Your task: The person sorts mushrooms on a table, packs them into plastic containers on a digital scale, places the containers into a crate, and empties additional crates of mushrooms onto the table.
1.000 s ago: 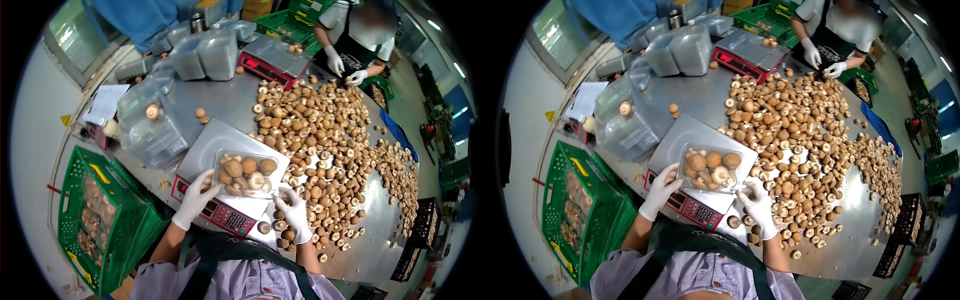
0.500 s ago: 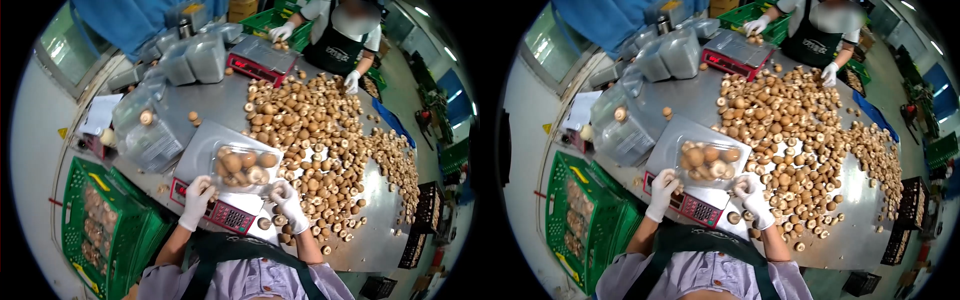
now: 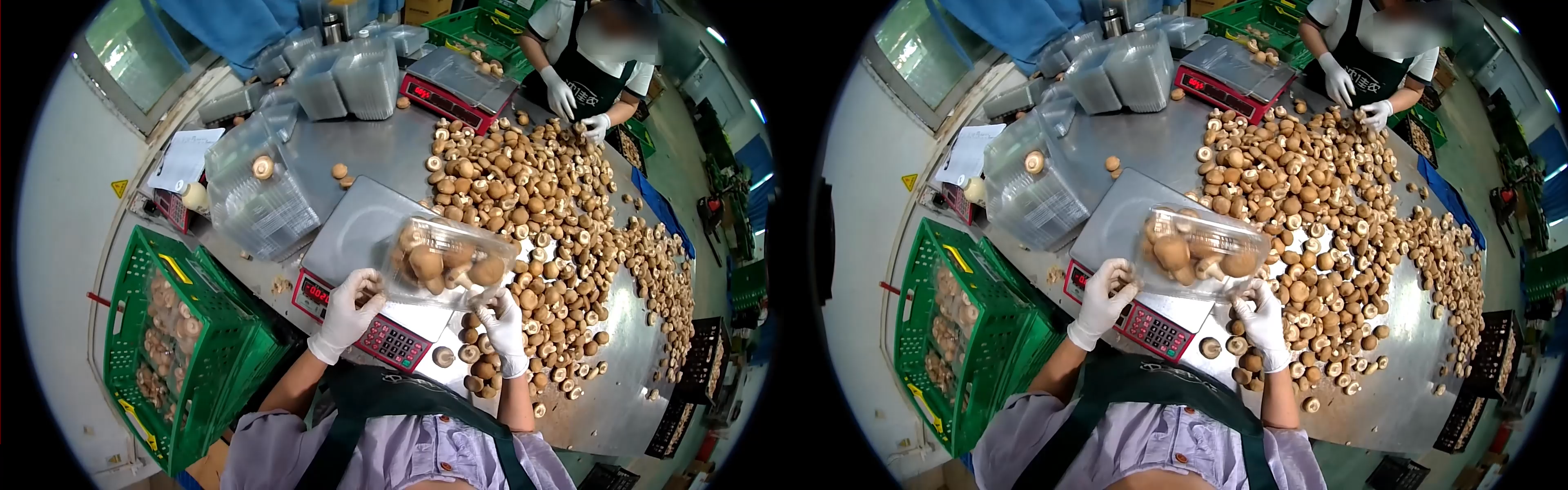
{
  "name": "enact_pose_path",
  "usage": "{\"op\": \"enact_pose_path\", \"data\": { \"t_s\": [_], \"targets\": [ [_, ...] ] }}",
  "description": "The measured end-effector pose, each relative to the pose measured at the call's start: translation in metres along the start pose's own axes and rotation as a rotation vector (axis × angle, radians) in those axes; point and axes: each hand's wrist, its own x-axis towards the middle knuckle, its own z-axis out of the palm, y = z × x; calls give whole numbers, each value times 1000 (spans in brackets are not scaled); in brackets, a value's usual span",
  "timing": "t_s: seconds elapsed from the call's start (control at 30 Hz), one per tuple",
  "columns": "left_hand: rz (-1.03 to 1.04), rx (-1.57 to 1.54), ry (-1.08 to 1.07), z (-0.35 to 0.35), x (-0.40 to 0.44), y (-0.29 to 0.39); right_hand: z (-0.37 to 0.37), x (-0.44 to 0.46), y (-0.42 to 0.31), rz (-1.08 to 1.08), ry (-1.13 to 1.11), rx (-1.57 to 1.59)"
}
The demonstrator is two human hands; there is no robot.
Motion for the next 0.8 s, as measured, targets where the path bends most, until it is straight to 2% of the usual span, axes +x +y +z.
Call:
{"op": "enact_pose_path", "data": {
  "t_s": [0.1,0.13,0.17,0.2,0.23,0.27,0.3,0.37,0.5,0.57,0.63,0.67,0.7,0.73,0.8],
  "targets": [
    [-20,21,-85,-1,5,10,-11,3,-1,-258,47,-498],
    [-111,75,-164,-4,5,12,-12,3,0,-369,102,-558],
    [-114,76,-163,-1,5,2,-11,5,0,-482,158,-617],
    [-29,36,-107,6,10,-5,-11,6,1,-404,177,-524],
    [136,151,-67,8,10,-8,-11,7,1,-330,202,-428],
    [295,274,-5,10,11,-9,-13,12,-3,-562,209,-639],
    [293,274,-5,10,13,-8,-14,15,-7,-795,213,-850],
    [511,423,4,10,15,-9,-14,15,-3,-795,227,-807],
    [445,334,-32,11,14,-14,-12,13,-5,-817,285,-816],
    [428,332,-42,10,14,-13,-17,10,6,-759,262,-782],
    [301,105,-79,11,12,-3,-11,6,3,-682,224,-720],
    [250,-110,-117,12,13,-5,-12,1,4,-572,174,-722],
    [228,-133,-172,9,14,0,-11,-5,8,-470,106,-714],
    [143,-469,-207,14,14,2,0,-9,13,-499,44,-671],
    [-73,-724,-312,20,9,8,22,-21,29,-317,-33,-508]
  ]
}}
